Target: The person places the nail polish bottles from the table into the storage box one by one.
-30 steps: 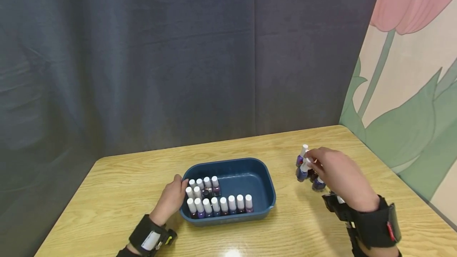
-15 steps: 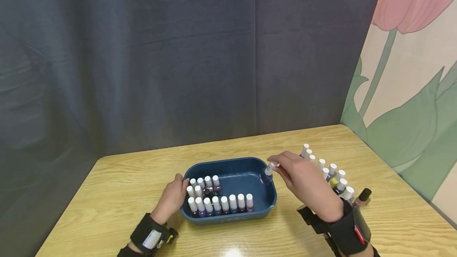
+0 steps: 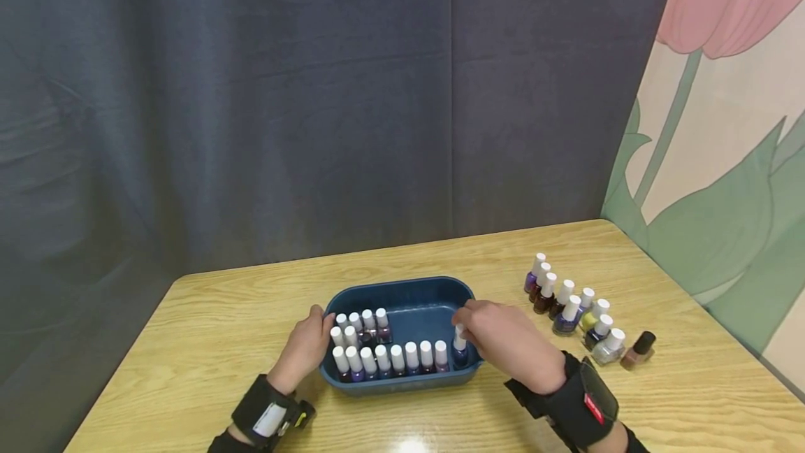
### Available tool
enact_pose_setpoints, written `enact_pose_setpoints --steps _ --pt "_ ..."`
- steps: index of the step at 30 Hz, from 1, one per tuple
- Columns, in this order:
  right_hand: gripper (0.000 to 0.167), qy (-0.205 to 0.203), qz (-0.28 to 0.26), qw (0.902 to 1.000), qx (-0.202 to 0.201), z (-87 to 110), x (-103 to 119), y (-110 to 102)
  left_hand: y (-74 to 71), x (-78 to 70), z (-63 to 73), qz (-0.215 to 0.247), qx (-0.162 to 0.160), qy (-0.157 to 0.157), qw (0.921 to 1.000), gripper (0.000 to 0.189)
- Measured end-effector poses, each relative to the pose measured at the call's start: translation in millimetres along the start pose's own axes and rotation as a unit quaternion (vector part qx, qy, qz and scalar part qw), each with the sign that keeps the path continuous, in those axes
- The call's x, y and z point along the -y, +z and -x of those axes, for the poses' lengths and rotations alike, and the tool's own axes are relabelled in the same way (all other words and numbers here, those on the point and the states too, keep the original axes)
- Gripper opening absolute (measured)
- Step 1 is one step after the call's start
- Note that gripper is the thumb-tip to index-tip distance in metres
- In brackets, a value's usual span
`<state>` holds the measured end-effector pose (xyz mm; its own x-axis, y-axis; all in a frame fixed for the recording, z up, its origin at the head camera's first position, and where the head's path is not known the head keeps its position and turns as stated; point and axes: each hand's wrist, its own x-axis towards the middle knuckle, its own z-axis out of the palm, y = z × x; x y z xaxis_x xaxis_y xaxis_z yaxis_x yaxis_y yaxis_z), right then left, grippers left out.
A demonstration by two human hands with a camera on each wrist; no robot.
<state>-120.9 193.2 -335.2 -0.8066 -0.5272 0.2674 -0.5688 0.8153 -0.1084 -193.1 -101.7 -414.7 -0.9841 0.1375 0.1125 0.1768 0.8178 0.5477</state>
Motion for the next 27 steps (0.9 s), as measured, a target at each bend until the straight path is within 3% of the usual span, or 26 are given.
enact_pose_setpoints --steps 8,16,27 --pt "0.019 -0.004 0.014 0.9998 0.017 -1.1 4.3 4.5 -0.4 -0.6 0.4 -0.002 -0.004 0.004 1.0 0.02" --pt "0.013 -0.013 -0.01 0.9988 0.046 -2.0 6.7 7.3 0.0 -0.4 0.7 -0.001 -0.001 0.0 1.0 0.02" --pt "0.012 -0.021 -0.005 0.9983 0.055 -2.2 5.8 11.4 -0.4 -0.9 1.5 0.001 0.001 -0.004 1.0 0.02"
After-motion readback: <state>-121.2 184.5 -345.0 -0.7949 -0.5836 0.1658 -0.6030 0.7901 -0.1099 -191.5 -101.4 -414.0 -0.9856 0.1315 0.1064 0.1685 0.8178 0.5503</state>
